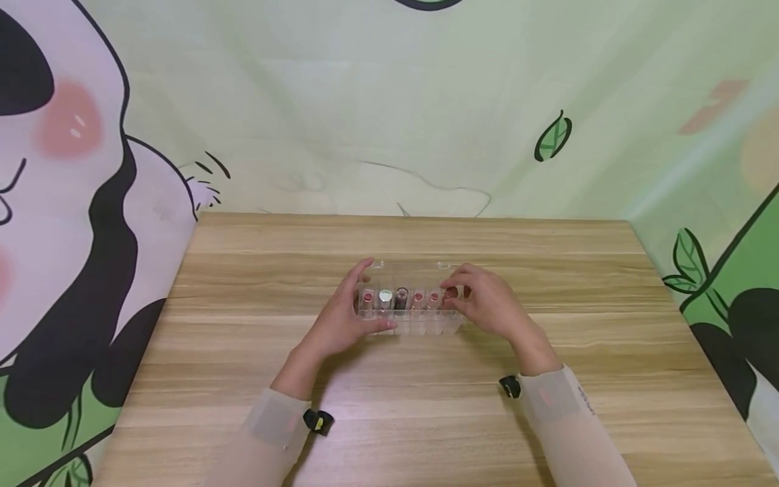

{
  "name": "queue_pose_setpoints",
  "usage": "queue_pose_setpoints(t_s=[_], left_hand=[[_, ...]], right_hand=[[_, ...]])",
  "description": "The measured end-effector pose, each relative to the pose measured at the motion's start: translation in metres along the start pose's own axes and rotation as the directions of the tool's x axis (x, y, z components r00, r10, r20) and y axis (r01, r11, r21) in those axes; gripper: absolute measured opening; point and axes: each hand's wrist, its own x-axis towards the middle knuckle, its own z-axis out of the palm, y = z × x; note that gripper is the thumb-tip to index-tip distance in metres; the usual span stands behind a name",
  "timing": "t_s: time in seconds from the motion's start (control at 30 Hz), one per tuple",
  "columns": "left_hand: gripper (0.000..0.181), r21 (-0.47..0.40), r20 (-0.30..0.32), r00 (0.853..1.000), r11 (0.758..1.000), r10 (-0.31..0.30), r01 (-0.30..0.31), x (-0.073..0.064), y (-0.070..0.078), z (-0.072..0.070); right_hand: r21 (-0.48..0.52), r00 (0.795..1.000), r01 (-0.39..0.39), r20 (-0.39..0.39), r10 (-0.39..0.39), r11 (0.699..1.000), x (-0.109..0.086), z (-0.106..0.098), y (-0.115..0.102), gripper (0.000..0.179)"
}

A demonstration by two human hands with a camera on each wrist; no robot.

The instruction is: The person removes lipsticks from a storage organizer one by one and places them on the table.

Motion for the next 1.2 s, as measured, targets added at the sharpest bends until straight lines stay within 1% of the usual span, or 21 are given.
queue_pose_setpoints(t_s=[0.37, 0.63, 0.8, 0.93, 1.2], left_hand=[[0.122, 0.0, -0.01, 1.0, 1.0, 0.005, -0.005, 0.0006, -0.0026, 0.0013], [0.123, 0.008, -0.012, 1.0, 1.0, 0.004, -0.004, 0.0008, -0.0037, 0.0013], [0.121, -0.007, -0.012, 1.0, 1.0, 0.011, -0.011, 0.0009, -0.0047, 0.0016], [0.122, -0.012, -0.013, 1.0, 1.0, 0.015, -0.015, 0.0011, -0.0059, 0.0016], [0.122, -0.008, -0.014, 1.0, 1.0, 0.015, -0.015, 0.0017, -0.0064, 0.0018]], right_hand=[[0.007, 1.0, 0.01, -0.016, -0.009, 1.0, -0.0009, 0.0004, 0.0008, 0.022], [0.007, 1.0, -0.012, -0.011, 0.012, 1.0, -0.0013, -0.0012, -0.0015, 0.022], [0.004, 0.999, -0.033, 0.0, 0.033, 0.999, -0.0024, -0.0028, -0.0029, 0.024], [0.004, 1.0, -0.03, -0.005, 0.03, 1.0, -0.0031, -0.0045, -0.0037, 0.025], [0.04, 0.999, -0.047, -0.012, 0.047, 0.998, -0.0043, -0.0088, -0.005, 0.027]])
